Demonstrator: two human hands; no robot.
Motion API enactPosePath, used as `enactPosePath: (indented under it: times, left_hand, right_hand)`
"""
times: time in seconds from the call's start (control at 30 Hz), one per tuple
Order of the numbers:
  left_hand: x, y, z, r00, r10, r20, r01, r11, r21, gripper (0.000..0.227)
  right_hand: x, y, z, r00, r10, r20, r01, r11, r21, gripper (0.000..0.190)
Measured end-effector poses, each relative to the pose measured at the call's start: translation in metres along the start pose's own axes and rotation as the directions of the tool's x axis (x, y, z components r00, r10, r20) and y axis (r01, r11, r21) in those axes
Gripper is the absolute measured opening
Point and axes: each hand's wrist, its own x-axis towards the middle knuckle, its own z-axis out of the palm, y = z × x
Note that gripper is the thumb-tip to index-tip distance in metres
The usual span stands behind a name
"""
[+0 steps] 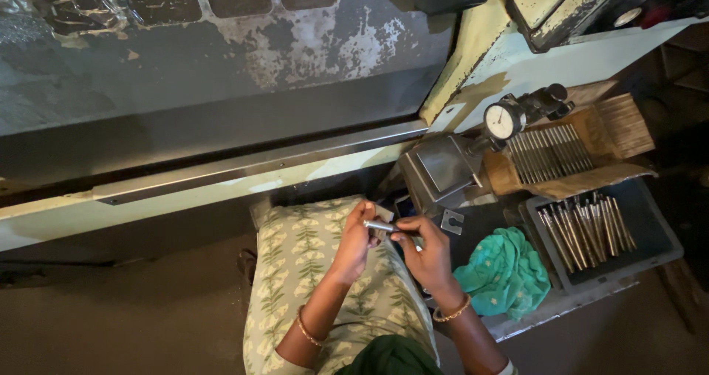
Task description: The person operates a press machine by inserting a metal rod into a mold, closing the press, and then removing the rod. They repeat this process multiple times, handling the rods and operating the machine's lever.
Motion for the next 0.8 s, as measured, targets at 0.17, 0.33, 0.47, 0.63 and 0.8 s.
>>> enactPosePath:
  times: [0.17,0.33,0.47,0.63,0.8]
  left_hand:
    - [-0.003,0.005,0.003,1.000,0.010,-0.004,-0.010,1.000,0.024,0.026]
    - [-0.006,0.007,0.004,1.000,0.021,0.001,-0.021,0.999,0.040,0.027]
    - [-0.007,0.005,0.002,1.000,0.006,-0.012,-0.006,0.998,0.057,0.028]
    - [-0.005,0.000,0.003,1.000,0.017,-0.021,-0.015,0.997,0.069,0.029]
    - [-0.006,0.001,0.005,1.000,0.023,-0.009,-0.022,0.997,0.070,0.029]
  right_hand:
    - [0.001,0.000,-0.001,1.000,-0.001,-0.005,0.001,1.000,0.021,0.020]
    - [0.002,-0.004,-0.003,1.000,-0.012,0.011,0.011,1.000,0.018,0.020]
    - [0.003,-0.008,-0.003,1.000,-0.024,0.007,0.024,1.000,-0.019,0.020]
    - [0.005,-0.011,-0.003,0.992,-0.125,-0.003,0.124,0.988,-0.088,0.022]
    - [0.005,-0.012,-0.006,0.993,-0.121,0.001,0.120,0.989,-0.089,0.021]
